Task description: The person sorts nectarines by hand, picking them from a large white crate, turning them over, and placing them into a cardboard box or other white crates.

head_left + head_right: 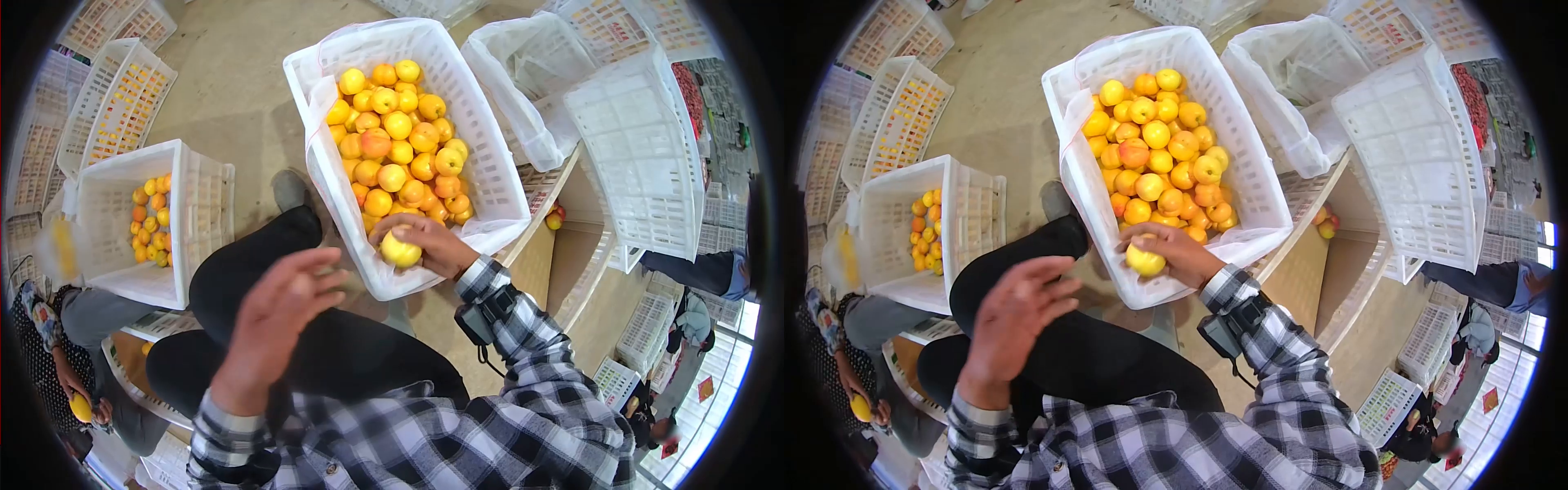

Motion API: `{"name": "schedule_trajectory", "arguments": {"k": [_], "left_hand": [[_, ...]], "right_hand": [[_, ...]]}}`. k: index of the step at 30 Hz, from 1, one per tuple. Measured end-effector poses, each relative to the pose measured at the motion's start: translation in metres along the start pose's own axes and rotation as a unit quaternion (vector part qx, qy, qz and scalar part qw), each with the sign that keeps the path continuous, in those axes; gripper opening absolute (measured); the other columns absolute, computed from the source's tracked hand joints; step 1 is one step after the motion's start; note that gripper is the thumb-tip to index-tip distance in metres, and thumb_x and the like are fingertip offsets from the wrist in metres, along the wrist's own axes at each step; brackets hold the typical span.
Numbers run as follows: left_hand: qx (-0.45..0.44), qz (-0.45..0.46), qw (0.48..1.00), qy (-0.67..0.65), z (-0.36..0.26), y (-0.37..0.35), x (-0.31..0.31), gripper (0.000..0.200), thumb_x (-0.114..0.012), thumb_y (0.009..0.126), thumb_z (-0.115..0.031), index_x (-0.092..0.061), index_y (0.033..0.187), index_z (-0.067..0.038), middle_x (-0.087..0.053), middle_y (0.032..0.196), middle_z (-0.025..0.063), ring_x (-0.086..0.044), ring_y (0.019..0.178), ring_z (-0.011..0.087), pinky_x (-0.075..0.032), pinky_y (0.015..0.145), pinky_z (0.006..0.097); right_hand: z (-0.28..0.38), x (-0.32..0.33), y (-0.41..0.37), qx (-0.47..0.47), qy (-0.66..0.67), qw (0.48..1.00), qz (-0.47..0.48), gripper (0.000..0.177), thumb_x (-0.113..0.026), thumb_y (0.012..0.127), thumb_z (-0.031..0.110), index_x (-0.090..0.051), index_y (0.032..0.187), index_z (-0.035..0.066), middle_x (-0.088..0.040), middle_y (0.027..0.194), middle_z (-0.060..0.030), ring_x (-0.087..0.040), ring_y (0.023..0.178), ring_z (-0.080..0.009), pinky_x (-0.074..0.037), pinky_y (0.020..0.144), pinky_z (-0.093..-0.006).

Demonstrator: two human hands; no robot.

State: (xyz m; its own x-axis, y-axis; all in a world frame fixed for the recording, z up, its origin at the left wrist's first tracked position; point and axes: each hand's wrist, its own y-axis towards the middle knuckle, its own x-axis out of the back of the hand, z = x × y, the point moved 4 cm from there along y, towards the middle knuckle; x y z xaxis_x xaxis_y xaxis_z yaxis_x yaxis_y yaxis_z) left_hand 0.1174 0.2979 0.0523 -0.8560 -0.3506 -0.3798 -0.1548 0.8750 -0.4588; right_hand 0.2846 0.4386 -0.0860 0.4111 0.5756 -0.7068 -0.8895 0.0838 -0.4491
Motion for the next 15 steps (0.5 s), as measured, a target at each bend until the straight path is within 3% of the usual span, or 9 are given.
{"name": "schedule_trajectory", "arguments": {"k": [1,2,4,5,6,7,9,11,15], "left_hand": [[-0.047,-0.017,0.999,-0.017,-0.012,-0.007,0.010,0.050,-0.048,0.097,-0.039,-0.044,0.128,0.000,-0.051,0.130,0.0184,-0.056,0.113,0.0290,-0.046,0.096,0.0401],[-0.071,-0.037,0.996,-0.040,-0.024,-0.017,0.028,0.051,-0.050,0.095,-0.040,-0.046,0.127,-0.001,-0.052,0.129,0.0184,-0.057,0.112,0.0293,-0.047,0.094,0.0399],[-0.171,-0.092,0.978,-0.080,-0.048,-0.048,0.067,0.042,-0.050,0.097,-0.032,-0.048,0.125,0.000,-0.055,0.123,0.0196,-0.058,0.108,0.0296,-0.049,0.091,0.0400],[-0.188,-0.147,0.967,-0.093,-0.054,-0.066,0.088,0.041,-0.050,0.097,-0.030,-0.048,0.124,0.000,-0.056,0.122,0.0193,-0.059,0.107,0.0290,-0.049,0.091,0.0397],[-0.207,-0.198,0.952,-0.107,-0.058,-0.083,0.112,0.039,-0.050,0.097,-0.028,-0.049,0.124,-0.001,-0.056,0.122,0.0190,-0.059,0.106,0.0285,-0.049,0.090,0.0395],[-0.220,-0.245,0.936,-0.122,-0.061,-0.101,0.139,0.034,-0.050,0.096,-0.024,-0.050,0.121,-0.001,-0.057,0.119,0.0184,-0.059,0.104,0.0273,-0.049,0.090,0.0389],[-0.222,-0.322,0.914,-0.109,-0.069,-0.128,0.199,0.029,-0.052,0.095,-0.020,-0.051,0.117,0.000,-0.059,0.115,0.0157,-0.061,0.101,0.0251,-0.051,0.088,0.0370],[-0.223,-0.359,0.900,-0.104,-0.069,-0.149,0.253,0.028,-0.052,0.095,-0.019,-0.052,0.116,0.000,-0.059,0.114,0.0148,-0.061,0.099,0.0241,-0.052,0.086,0.0362],[-0.098,-0.441,0.892,0.012,-0.060,-0.149,0.344,0.030,-0.056,0.093,-0.021,-0.054,0.117,-0.003,-0.062,0.109,0.0100,-0.062,0.096,0.0209,-0.052,0.083,0.0323]], "right_hand": [[0.002,0.021,0.004,0.051,-0.163,0.981,-0.097,0.050,-0.062,0.089,0.039,-0.053,0.124,0.004,-0.058,0.119,-0.0115,-0.056,0.112,-0.0217,-0.046,0.094,-0.0362],[0.003,0.037,0.008,0.103,-0.318,0.925,-0.181,0.045,-0.067,0.087,0.034,-0.059,0.117,0.002,-0.061,0.115,-0.0105,-0.058,0.108,-0.0202,-0.046,0.094,-0.0335],[-0.007,0.067,0.018,0.166,-0.569,0.771,-0.235,0.043,-0.070,0.083,0.034,-0.062,0.109,0.001,-0.062,0.112,-0.0116,-0.059,0.103,-0.0192,-0.044,0.092,-0.0299],[-0.015,0.080,0.020,0.150,-0.560,0.770,-0.266,0.041,-0.070,0.083,0.031,-0.061,0.111,0.002,-0.062,0.112,-0.0128,-0.059,0.104,-0.0218,-0.046,0.090,-0.0327],[-0.014,0.075,0.016,0.080,-0.492,0.822,-0.275,0.042,-0.069,0.083,0.029,-0.061,0.112,0.000,-0.062,0.115,-0.0142,-0.060,0.104,-0.0238,-0.048,0.087,-0.0342],[-0.031,0.105,0.020,0.114,-0.479,0.825,-0.277,0.042,-0.069,0.083,0.027,-0.060,0.114,0.000,-0.062,0.113,-0.0141,-0.063,0.094,-0.0223,-0.053,0.078,-0.0335],[-0.015,0.084,0.023,0.049,-0.431,0.849,-0.301,0.038,-0.066,0.086,0.024,-0.058,0.115,0.000,-0.063,0.108,-0.0125,-0.062,0.087,-0.0152,-0.054,0.067,-0.0273],[0.005,0.048,0.020,0.057,-0.386,0.878,-0.277,0.035,-0.063,0.088,0.024,-0.058,0.114,0.001,-0.062,0.104,-0.0082,-0.061,0.088,-0.0149,-0.053,0.067,-0.0273],[0.059,-0.030,0.035,0.095,-0.408,0.869,-0.263,0.030,-0.057,0.091,0.021,-0.057,0.115,0.002,-0.062,0.106,-0.0069,-0.062,0.092,-0.0147,-0.051,0.076,-0.0264]]}}
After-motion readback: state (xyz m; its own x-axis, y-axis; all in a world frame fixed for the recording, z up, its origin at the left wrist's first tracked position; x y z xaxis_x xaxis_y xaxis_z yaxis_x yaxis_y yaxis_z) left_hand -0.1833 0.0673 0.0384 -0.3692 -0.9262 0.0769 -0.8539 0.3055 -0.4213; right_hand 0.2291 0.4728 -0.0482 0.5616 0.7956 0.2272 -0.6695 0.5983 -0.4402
